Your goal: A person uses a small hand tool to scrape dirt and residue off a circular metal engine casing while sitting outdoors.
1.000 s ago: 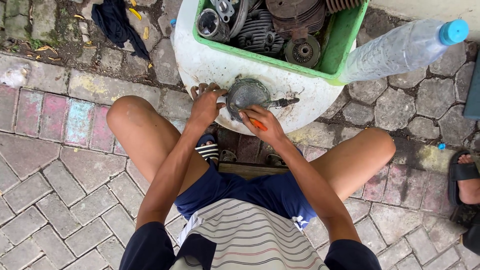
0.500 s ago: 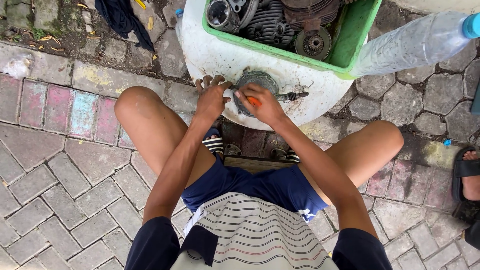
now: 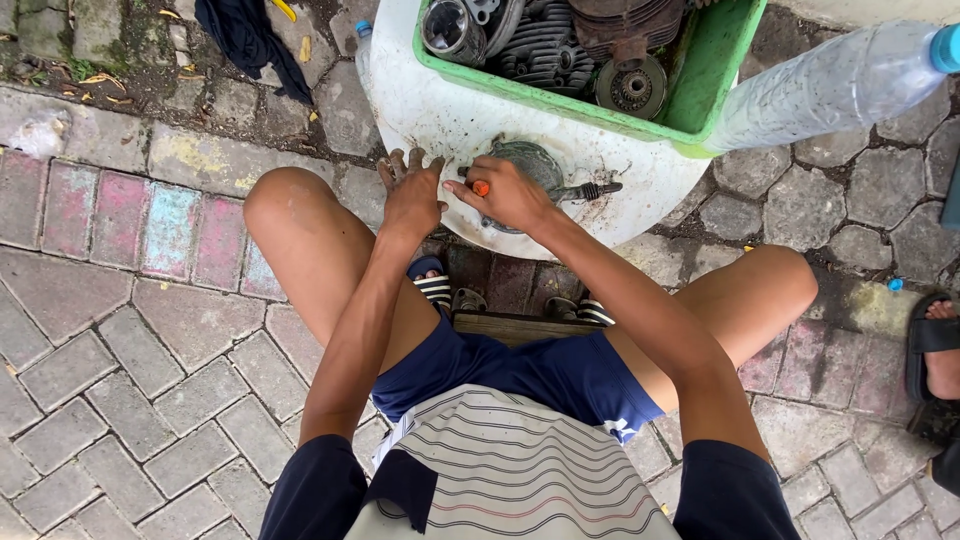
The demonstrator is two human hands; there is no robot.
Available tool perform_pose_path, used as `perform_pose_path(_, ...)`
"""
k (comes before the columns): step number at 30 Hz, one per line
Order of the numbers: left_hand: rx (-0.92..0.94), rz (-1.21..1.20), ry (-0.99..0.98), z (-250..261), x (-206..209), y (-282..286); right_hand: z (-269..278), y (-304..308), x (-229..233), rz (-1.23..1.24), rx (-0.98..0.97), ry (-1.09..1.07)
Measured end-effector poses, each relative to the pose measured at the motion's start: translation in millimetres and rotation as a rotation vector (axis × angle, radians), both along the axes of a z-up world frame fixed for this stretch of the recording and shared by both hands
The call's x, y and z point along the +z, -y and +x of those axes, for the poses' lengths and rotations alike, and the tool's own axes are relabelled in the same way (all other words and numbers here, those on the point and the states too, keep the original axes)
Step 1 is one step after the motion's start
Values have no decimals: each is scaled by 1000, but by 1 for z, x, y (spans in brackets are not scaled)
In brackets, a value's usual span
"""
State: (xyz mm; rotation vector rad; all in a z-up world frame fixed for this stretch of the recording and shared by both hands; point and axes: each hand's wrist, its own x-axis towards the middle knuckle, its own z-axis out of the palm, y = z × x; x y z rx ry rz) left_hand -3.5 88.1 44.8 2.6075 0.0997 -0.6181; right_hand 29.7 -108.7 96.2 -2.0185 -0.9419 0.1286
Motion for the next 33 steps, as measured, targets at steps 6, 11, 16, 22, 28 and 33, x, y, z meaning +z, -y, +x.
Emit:
perform_pose_path(6,50,-12,-22,-1,23,-10,-4,-13,-11,-159,90,194)
perform_pose_path(11,46,12,-30,-9,1,-26,-9,-8,-1,-123,92,173)
perform_pose_path(16,27,28,-12,-12,5,-28,-24,11,-17,-121,105,147)
perform_pose_path(22,-9,-48,-30,-12,17,-17,-35,35,-27,-109,101,-19)
perform_pose_path(28,-43,-56,-42,-14,27,-12,-43,45,-22,-85,73,-136)
perform_pose_path(33,-46,-100,-49,-16,20,-7,-51,57,-10,-46,36,-117)
